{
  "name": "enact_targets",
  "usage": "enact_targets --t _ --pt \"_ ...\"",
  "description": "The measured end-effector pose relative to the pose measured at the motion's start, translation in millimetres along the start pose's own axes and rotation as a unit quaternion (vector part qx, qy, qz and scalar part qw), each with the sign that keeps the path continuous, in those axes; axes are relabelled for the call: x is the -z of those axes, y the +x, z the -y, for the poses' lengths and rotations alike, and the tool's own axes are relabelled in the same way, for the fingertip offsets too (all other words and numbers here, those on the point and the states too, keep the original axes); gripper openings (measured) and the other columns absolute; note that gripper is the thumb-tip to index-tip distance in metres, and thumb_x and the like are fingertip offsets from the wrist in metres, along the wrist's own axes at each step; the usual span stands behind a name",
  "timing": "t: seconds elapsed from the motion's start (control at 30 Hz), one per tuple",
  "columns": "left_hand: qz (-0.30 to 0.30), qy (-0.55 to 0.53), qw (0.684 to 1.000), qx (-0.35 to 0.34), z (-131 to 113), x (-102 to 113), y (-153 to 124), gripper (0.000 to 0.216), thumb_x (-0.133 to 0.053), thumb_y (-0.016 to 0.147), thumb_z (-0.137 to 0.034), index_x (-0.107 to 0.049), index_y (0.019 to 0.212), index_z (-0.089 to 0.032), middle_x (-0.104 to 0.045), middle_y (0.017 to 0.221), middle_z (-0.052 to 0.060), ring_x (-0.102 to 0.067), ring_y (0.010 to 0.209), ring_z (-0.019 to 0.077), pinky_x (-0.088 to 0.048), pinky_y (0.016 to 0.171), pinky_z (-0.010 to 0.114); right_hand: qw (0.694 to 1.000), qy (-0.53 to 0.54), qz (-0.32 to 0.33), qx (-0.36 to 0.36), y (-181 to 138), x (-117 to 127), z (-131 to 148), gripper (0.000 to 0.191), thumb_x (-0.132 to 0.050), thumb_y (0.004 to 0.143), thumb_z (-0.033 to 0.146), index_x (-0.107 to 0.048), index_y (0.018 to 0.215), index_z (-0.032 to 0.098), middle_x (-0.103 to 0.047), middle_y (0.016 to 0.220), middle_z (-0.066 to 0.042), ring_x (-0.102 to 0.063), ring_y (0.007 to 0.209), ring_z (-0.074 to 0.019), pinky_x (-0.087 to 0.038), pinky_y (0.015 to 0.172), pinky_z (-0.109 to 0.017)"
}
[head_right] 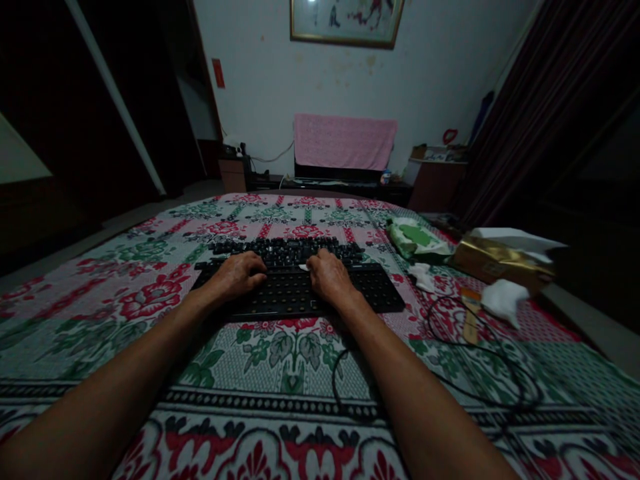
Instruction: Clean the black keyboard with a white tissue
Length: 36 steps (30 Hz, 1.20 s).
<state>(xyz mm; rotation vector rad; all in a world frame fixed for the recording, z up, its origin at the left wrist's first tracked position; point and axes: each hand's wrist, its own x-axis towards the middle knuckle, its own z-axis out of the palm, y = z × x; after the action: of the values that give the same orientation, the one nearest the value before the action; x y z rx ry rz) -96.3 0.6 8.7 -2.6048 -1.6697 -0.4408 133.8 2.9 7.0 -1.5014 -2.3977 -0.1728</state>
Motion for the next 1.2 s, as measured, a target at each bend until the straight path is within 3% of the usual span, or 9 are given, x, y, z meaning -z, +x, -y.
enact_targets --t 0.27,0.37,0.47,0.63,0.8,0.9,0.97,1.1,1.2 --pt "-0.001 -0.012 1.000 0.010 2 3 0 0.022 -0.053 0.076 -0.027 -0.069 0.088 -0.019 -0.064 0.096 0.005 -0.059 0.089 0.0181 -0.045 0.083 0.027 0.995 0.038 -0.015 0.096 4 -4 15 0.030 -0.039 0.084 0.009 -0.063 0.101 0.015 -0.056 0.100 -0.009 -0.052 0.091 -0.0177 -0.039 0.080 -0.026" --pt "0.004 -0.010 1.000 0.015 1 5 -1 0.021 -0.054 0.076 -0.026 -0.070 0.086 -0.019 -0.064 0.094 0.005 -0.059 0.088 0.0184 -0.045 0.081 0.027 0.997 0.035 -0.017 0.069 3 -4 10 0.029 -0.041 0.082 0.008 -0.065 0.096 0.015 -0.057 0.094 -0.010 -0.053 0.086 -0.0181 -0.040 0.078 -0.027" --pt "-0.003 -0.002 1.000 0.018 -4 4 -2 0.022 -0.052 0.077 -0.026 -0.070 0.089 -0.019 -0.064 0.094 0.005 -0.060 0.088 0.0190 -0.045 0.082 0.028 0.993 0.098 -0.052 0.052 3 -5 5 0.027 -0.041 0.081 0.008 -0.065 0.094 0.014 -0.058 0.092 -0.009 -0.054 0.087 -0.0168 -0.041 0.079 -0.026" --pt "-0.080 -0.042 0.996 0.019 -17 -1 -1 0.027 -0.054 0.079 -0.029 -0.066 0.101 -0.019 -0.064 0.097 0.006 -0.059 0.092 0.0197 -0.046 0.085 0.030 0.961 0.233 -0.137 -0.047 6 -2 14 0.015 -0.053 0.076 0.019 -0.063 0.087 0.016 -0.059 0.084 -0.004 -0.053 0.073 -0.0139 -0.042 0.072 -0.026" --pt "-0.161 -0.150 0.975 -0.032 -26 -5 -1 0.041 -0.060 0.075 -0.024 -0.056 0.115 -0.017 -0.063 0.103 0.006 -0.061 0.084 0.0152 -0.048 0.078 0.027 0.923 0.366 -0.104 -0.054 8 -3 25 0.013 -0.056 0.072 0.028 -0.060 0.078 0.018 -0.058 0.070 0.003 -0.050 0.062 -0.0113 -0.040 0.062 -0.023" --pt "-0.147 -0.169 0.970 -0.099 -31 -5 -1 0.035 -0.060 0.075 -0.023 -0.059 0.109 -0.017 -0.064 0.103 0.005 -0.060 0.090 0.0158 -0.047 0.080 0.027 0.898 0.424 -0.093 -0.067 9 -7 28 0.015 -0.058 0.070 0.030 -0.059 0.077 0.017 -0.058 0.069 0.003 -0.050 0.061 -0.0108 -0.040 0.060 -0.023" --pt "-0.122 -0.159 0.975 -0.093 -34 -3 -1 0.026 -0.058 0.076 -0.024 -0.064 0.101 -0.019 -0.067 0.095 0.003 -0.061 0.086 0.0156 -0.046 0.078 0.025 0.892 0.439 -0.085 -0.073 9 -8 29 0.017 -0.058 0.070 0.032 -0.060 0.077 0.017 -0.059 0.070 0.002 -0.051 0.061 -0.0109 -0.041 0.059 -0.023" --pt "-0.072 -0.133 0.987 -0.049 -34 3 -1 0.024 -0.051 0.083 -0.031 -0.068 0.096 -0.022 -0.070 0.089 0.002 -0.063 0.080 0.0150 -0.045 0.073 0.023 0.908 0.413 -0.050 -0.045 8 -3 28 0.018 -0.055 0.075 0.032 -0.062 0.081 0.017 -0.062 0.074 0.000 -0.054 0.065 -0.0119 -0.043 0.062 -0.023" --pt "-0.052 -0.090 0.995 0.002 -26 7 -1 0.028 -0.046 0.086 -0.035 -0.069 0.099 -0.024 -0.069 0.093 0.003 -0.062 0.084 0.0161 -0.044 0.075 0.024 0.947 0.303 -0.096 -0.033 6 2 19 0.018 -0.051 0.078 0.026 -0.063 0.090 0.018 -0.064 0.086 -0.003 -0.058 0.078 -0.0145 -0.044 0.074 -0.026"
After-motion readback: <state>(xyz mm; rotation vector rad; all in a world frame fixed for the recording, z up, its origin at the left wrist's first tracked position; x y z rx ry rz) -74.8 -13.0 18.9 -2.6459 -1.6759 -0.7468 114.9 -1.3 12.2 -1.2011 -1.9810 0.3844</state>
